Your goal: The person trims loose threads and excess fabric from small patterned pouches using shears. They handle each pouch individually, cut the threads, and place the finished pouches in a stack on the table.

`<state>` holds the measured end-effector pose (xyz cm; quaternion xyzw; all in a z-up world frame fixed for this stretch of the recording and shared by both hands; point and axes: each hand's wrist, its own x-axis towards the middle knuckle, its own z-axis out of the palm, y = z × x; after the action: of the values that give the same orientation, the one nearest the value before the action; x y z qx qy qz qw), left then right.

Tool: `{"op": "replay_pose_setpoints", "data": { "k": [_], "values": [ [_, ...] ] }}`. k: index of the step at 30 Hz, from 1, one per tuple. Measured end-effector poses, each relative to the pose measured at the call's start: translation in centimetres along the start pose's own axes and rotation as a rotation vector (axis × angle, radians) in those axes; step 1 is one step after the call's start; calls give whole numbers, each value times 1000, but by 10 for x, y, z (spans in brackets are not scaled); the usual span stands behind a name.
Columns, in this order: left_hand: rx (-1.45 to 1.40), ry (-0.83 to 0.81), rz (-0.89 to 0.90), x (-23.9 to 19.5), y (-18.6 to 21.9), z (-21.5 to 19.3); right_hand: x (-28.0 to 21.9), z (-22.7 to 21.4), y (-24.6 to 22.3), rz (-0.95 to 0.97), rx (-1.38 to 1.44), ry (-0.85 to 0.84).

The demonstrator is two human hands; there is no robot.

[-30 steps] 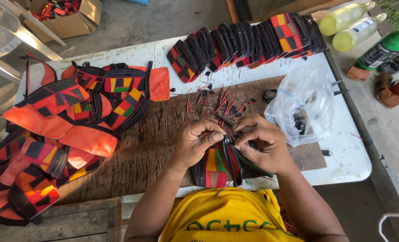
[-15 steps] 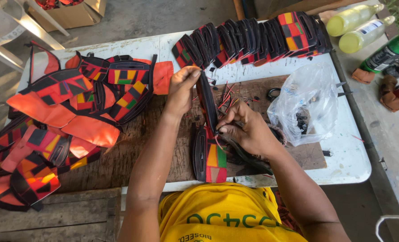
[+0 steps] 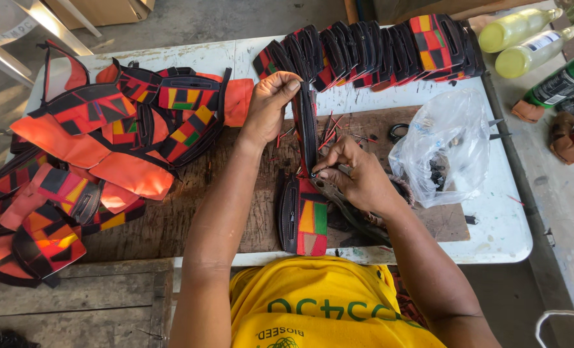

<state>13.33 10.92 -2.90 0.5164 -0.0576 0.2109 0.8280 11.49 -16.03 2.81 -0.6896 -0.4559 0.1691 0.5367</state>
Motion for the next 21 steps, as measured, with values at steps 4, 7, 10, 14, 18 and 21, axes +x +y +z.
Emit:
{"op": "replay_pose_setpoints", "data": {
  "k": [4,7,10,14,18,21],
  "values": [
    [71,-13,30,-1,9,1,0,3,-2,-38,-7,2],
    [70,-26,30,-2,13,1,-2,2,-3,-33,-15,12],
    [75,-16,26,-2,13,0,-2,3,3,-19,-32,22],
    [184,38,60,-7,9,3,-5,11,30,-90,120,163],
    [-187,229,61,-7,18,3,-16,17,65,-43,541,516],
    [-207,327,54,-3,28,-1,-39,18,75,38,544,169]
  ]
}}
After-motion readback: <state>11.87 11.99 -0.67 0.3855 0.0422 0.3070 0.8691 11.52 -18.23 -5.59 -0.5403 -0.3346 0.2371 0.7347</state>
